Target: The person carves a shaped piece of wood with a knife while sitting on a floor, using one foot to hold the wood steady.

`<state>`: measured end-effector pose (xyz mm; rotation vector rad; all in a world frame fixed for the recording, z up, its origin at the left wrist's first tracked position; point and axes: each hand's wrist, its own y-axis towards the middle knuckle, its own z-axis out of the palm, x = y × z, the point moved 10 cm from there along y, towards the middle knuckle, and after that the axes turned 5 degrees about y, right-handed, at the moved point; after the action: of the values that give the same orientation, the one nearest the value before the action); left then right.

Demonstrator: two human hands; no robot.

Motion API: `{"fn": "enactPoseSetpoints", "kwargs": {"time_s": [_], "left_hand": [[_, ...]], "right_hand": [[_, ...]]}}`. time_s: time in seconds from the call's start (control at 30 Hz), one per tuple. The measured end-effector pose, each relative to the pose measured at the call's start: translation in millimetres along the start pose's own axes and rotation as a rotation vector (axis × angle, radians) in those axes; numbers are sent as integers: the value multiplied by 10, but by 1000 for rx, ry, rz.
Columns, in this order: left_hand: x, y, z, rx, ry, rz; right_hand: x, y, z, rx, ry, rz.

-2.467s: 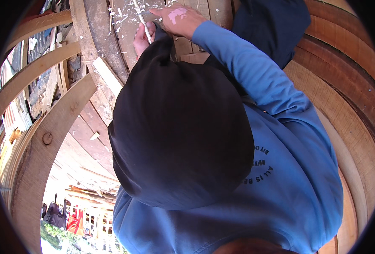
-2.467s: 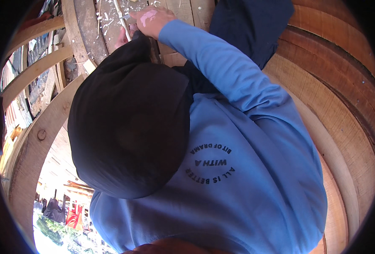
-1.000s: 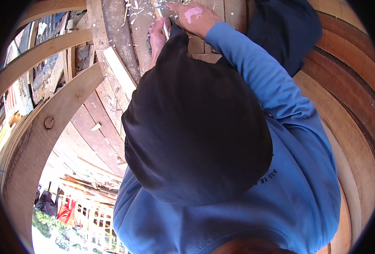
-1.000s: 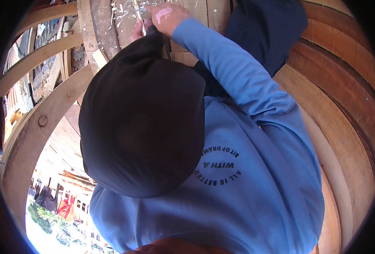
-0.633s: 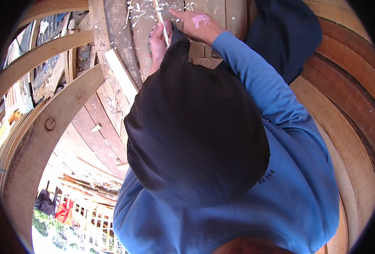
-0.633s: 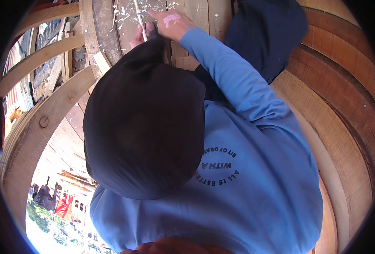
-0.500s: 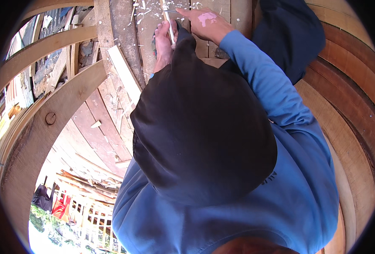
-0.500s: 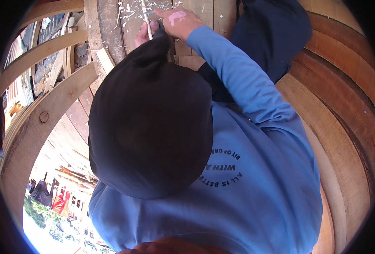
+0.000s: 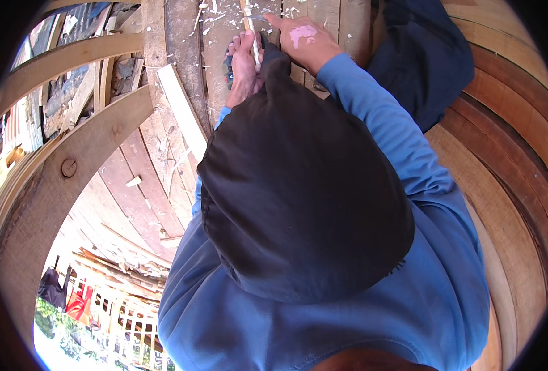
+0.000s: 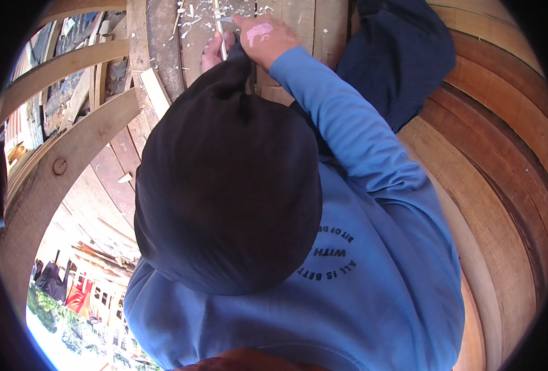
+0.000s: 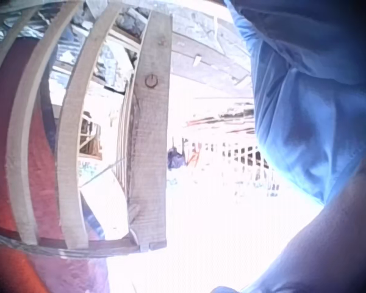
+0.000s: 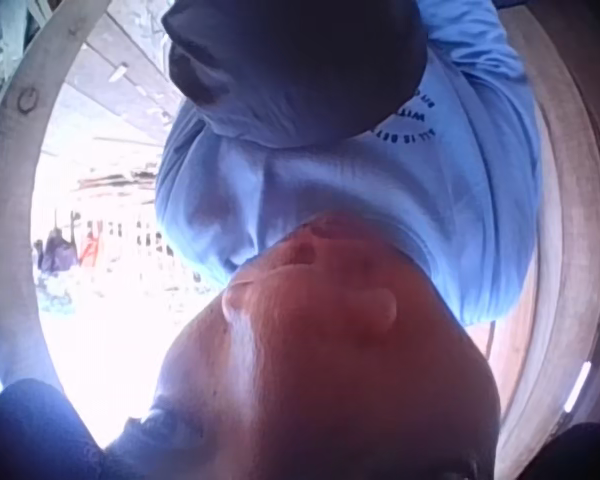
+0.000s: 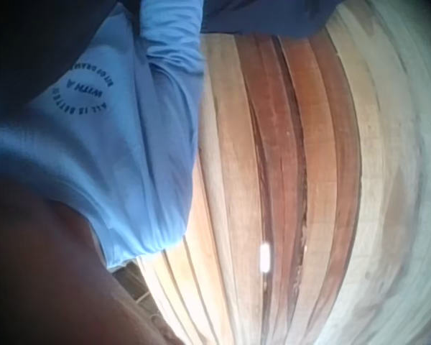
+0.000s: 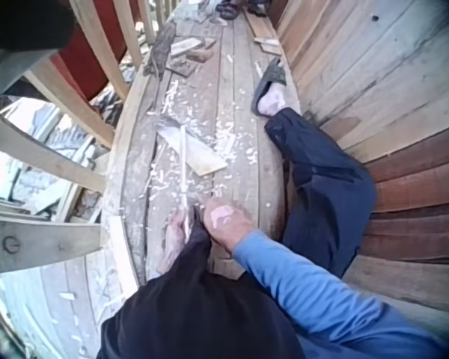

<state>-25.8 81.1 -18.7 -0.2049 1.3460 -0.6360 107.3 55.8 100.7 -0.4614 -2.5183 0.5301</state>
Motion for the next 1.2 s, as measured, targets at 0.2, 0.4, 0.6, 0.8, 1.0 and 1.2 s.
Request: {"fn": "enactPoseSetpoints", "kwargs": {"time_s": [0.2,0.4,0.6,0.8,1.0,1.2], "left_hand": [[33,17,-26,-55,13,50],[-57,-130,-34,-62,230,112],[38,-93,-4,-14,33,-46],[-145,13,-68,-103,831,376],[128,-80,-50,-49,-79,-121],[116,-69,-17,37,-188,-119]], "right_hand": [[27,119,67,-156,47,-114],[-32,-7,128,-100,183,-163],[-13,90,29,10,4,-140],[41,122,-23,-61,-9,-88],[-39,118,67,-150,115,-105],[13,3,21,-3,117,-146]]}}
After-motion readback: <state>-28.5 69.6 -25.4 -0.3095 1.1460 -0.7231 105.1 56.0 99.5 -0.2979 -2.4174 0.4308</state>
